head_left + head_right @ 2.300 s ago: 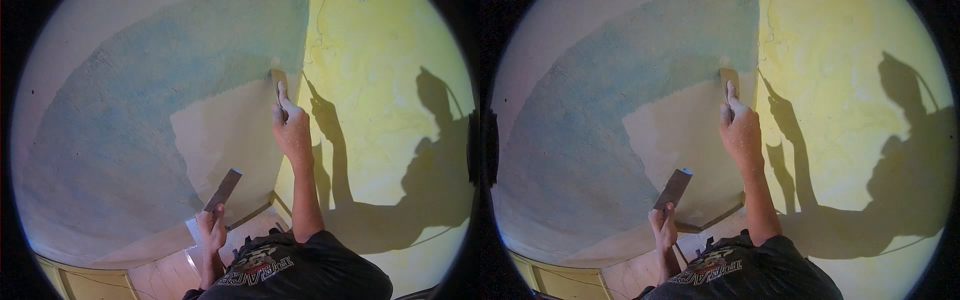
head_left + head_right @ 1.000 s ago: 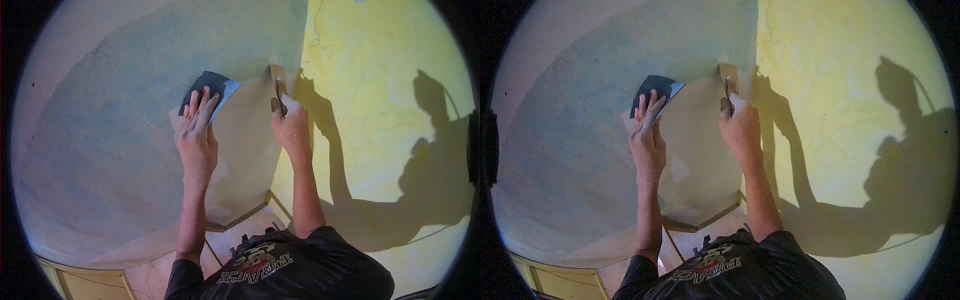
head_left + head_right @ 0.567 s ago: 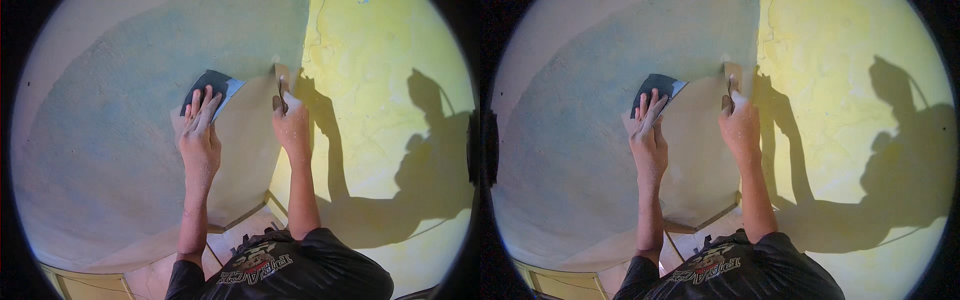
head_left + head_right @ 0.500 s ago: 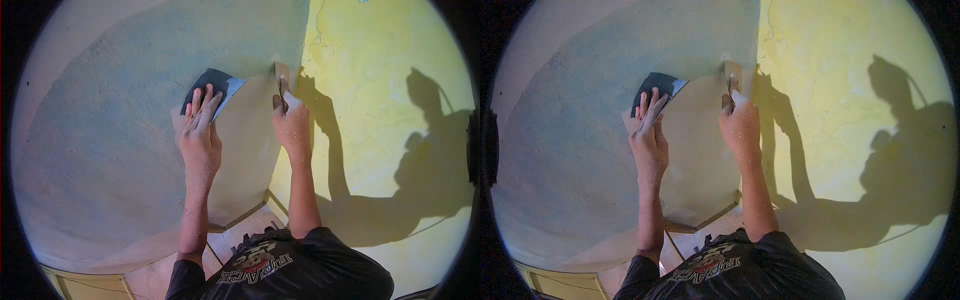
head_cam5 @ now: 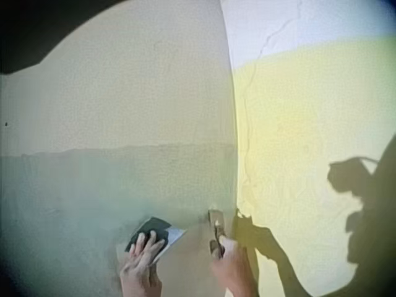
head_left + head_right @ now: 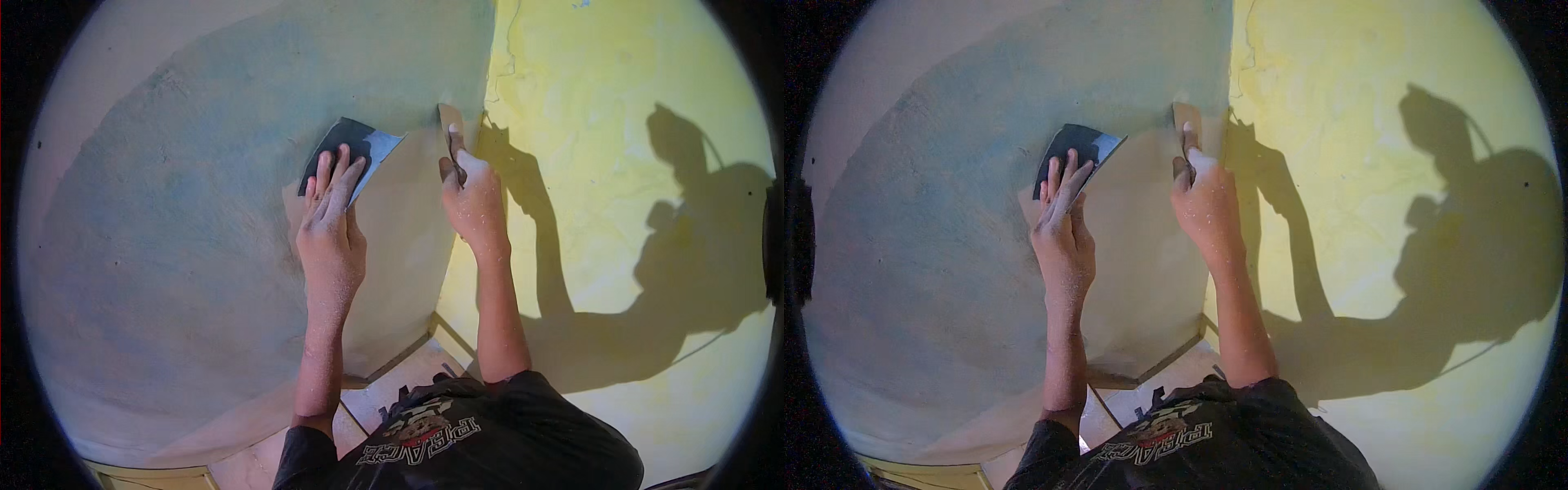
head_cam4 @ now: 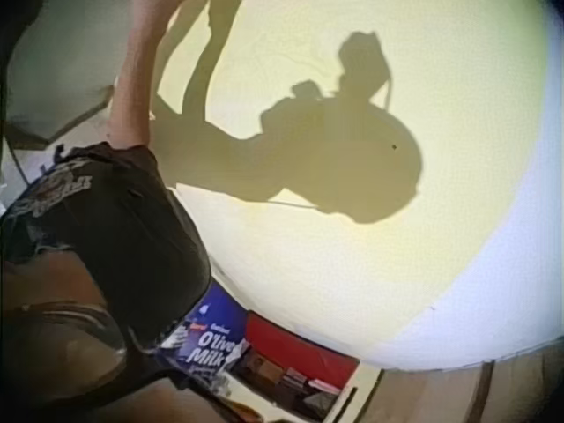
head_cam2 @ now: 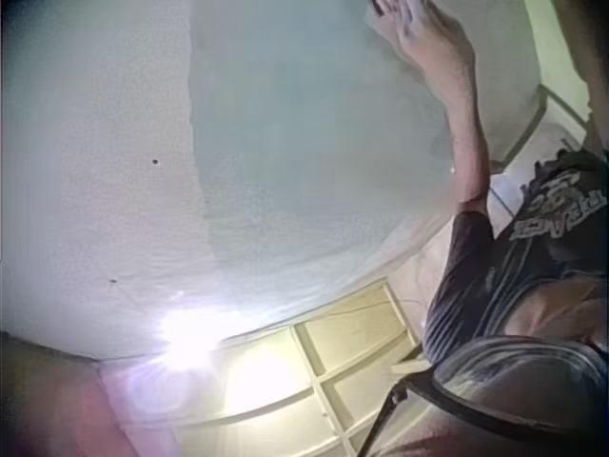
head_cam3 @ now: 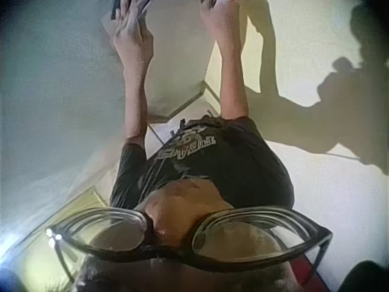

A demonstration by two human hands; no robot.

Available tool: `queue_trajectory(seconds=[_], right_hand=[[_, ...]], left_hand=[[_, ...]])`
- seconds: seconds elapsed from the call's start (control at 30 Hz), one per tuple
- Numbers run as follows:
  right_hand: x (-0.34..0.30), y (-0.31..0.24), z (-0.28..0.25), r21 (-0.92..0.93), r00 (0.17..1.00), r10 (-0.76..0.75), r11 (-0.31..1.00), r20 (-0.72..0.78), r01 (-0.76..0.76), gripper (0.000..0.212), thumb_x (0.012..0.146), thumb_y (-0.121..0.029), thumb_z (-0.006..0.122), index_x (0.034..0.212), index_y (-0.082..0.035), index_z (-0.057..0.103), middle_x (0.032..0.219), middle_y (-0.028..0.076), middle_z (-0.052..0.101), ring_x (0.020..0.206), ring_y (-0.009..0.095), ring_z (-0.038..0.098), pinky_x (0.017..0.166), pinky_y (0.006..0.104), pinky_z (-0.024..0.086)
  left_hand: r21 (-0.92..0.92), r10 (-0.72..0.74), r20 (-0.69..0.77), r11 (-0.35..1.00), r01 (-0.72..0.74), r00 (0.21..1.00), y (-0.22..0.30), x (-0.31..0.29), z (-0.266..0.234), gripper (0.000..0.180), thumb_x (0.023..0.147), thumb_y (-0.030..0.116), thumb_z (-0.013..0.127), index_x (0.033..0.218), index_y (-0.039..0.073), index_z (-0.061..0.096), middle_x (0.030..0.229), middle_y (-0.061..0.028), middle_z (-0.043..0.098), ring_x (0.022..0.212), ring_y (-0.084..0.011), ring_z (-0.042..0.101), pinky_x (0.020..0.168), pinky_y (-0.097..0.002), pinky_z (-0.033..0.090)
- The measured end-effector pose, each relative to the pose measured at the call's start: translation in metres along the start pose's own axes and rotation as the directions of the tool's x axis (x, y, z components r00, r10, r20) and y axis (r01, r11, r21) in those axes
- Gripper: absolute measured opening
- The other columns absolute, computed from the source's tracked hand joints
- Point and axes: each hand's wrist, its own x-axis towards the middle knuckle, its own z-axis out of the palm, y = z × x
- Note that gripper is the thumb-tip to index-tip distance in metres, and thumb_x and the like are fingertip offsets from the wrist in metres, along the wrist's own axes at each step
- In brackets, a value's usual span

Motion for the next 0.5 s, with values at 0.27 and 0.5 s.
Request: queue_trajectory(seconds=[0.27,0.5], right_hand=[[-0.003,-0.001,0.004,0.041,0.994,0.088,0.995,0.058,-0.091,0.043,0.096,-0.012,0.054,0.138,-0.002,0.055,0.063,0.018,0.045,0.054,0.026,0.043,0.054,0.0394,0.039],[-0.001,-0.006,0.007,-0.046,0.991,0.121,0.992,0.052,-0.119,0.046,0.098,-0.017,0.053,0.142,-0.003,0.05,0.076,0.032,0.06,0.069,0.047,0.059,0.063,0.0467,0.047]], left_hand=[[0.044,0.033,0.041,0.998,-0.035,0.999,-0.001,0.003,0.002,0.047,0.091,-0.011,0.046,0.133,0.007,0.06,0.146,-0.0093,0.054,0.143,-0.0283,0.041,0.117,-0.0469,0.034],[0.03,0.032,0.04,0.999,-0.033,0.999,-0.001,0.002,0.006,0.044,0.093,-0.008,0.048,0.132,0.007,0.06,0.145,-0.0096,0.055,0.142,-0.0294,0.042,0.117,-0.0468,0.034]])
